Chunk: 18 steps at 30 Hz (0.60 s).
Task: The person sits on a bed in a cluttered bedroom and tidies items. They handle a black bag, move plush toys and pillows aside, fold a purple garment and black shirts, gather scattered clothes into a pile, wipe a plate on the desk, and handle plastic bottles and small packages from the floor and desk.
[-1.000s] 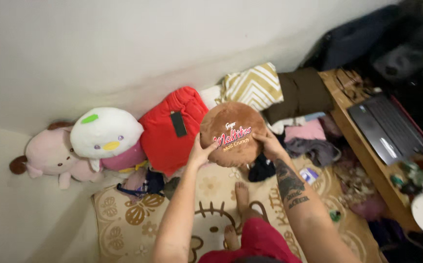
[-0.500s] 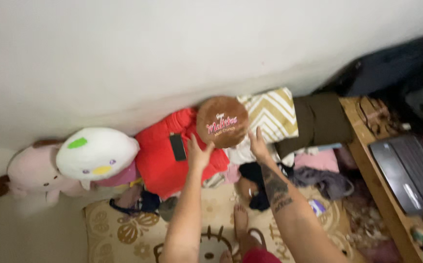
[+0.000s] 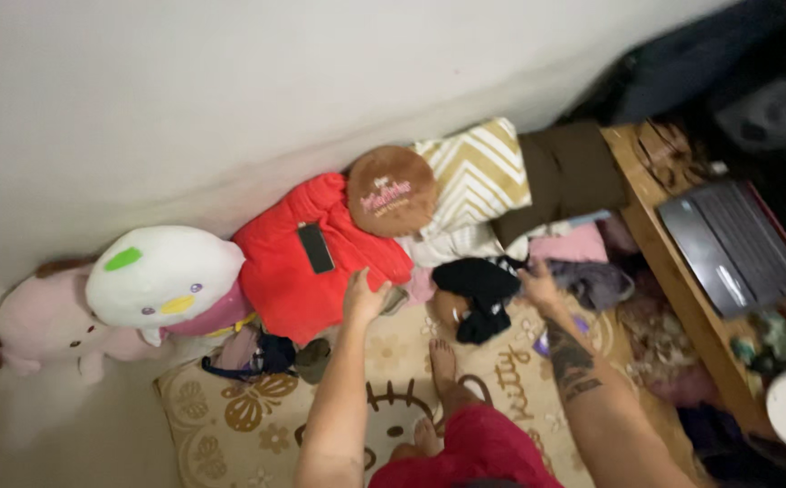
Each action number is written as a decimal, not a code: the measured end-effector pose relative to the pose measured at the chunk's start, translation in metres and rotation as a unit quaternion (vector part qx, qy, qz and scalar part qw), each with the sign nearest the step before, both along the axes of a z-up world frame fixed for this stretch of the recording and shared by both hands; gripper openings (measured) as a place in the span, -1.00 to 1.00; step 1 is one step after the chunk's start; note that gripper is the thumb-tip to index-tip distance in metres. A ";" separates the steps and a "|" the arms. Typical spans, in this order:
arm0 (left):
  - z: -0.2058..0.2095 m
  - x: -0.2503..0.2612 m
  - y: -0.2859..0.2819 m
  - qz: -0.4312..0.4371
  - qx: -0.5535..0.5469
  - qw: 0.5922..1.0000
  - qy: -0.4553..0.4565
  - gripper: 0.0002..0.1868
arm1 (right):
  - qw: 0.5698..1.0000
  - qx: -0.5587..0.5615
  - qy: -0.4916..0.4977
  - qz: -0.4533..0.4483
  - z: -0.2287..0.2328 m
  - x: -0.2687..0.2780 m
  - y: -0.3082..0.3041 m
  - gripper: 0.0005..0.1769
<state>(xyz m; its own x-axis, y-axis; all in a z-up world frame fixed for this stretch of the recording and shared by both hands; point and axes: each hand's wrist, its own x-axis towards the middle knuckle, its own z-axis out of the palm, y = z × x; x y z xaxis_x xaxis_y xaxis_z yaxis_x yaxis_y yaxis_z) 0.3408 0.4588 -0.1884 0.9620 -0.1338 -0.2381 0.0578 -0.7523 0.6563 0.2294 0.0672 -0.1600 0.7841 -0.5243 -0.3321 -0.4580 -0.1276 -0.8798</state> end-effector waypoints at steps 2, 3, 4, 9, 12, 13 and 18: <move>-0.001 -0.024 -0.005 -0.032 0.000 1.000 0.000 -0.14 | 0.992 0.004 0.114 -0.057 0.012 -0.051 -0.019 -0.21; -0.001 -0.036 -0.012 -0.048 -0.008 0.999 -0.008 -0.15 | 0.993 0.013 0.090 -0.080 0.016 -0.075 -0.026 -0.22; -0.001 -0.048 -0.019 -0.064 -0.017 0.998 -0.016 -0.17 | 0.992 0.021 0.067 -0.103 0.020 -0.098 -0.033 -0.23; 0.004 -0.097 -0.052 -0.144 -0.033 0.989 -0.022 -0.27 | 0.977 0.115 0.044 -0.173 0.018 -0.208 -0.036 -0.28; 0.005 -0.126 -0.075 -0.178 -0.023 0.983 0.027 -0.27 | 0.971 0.138 0.062 -0.188 0.004 -0.263 -0.030 -0.32; 0.004 -0.137 -0.082 -0.190 -0.017 0.980 0.049 -0.27 | 0.965 0.154 0.062 -0.202 -0.001 -0.282 -0.026 -0.35; -0.021 -0.182 -0.119 -0.239 -0.016 0.970 0.039 -0.27 | 0.950 0.195 0.071 -0.232 -0.039 -0.337 -0.022 -0.45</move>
<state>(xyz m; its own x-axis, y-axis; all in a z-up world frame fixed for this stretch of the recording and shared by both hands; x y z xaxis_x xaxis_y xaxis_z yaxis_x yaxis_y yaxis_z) 0.1592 0.3398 -0.2096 0.7677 -0.5683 -0.2961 -0.2414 -0.6845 0.6879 -0.1072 0.0449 -0.1993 0.4306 -0.6186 -0.6572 -0.5030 0.4401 -0.7439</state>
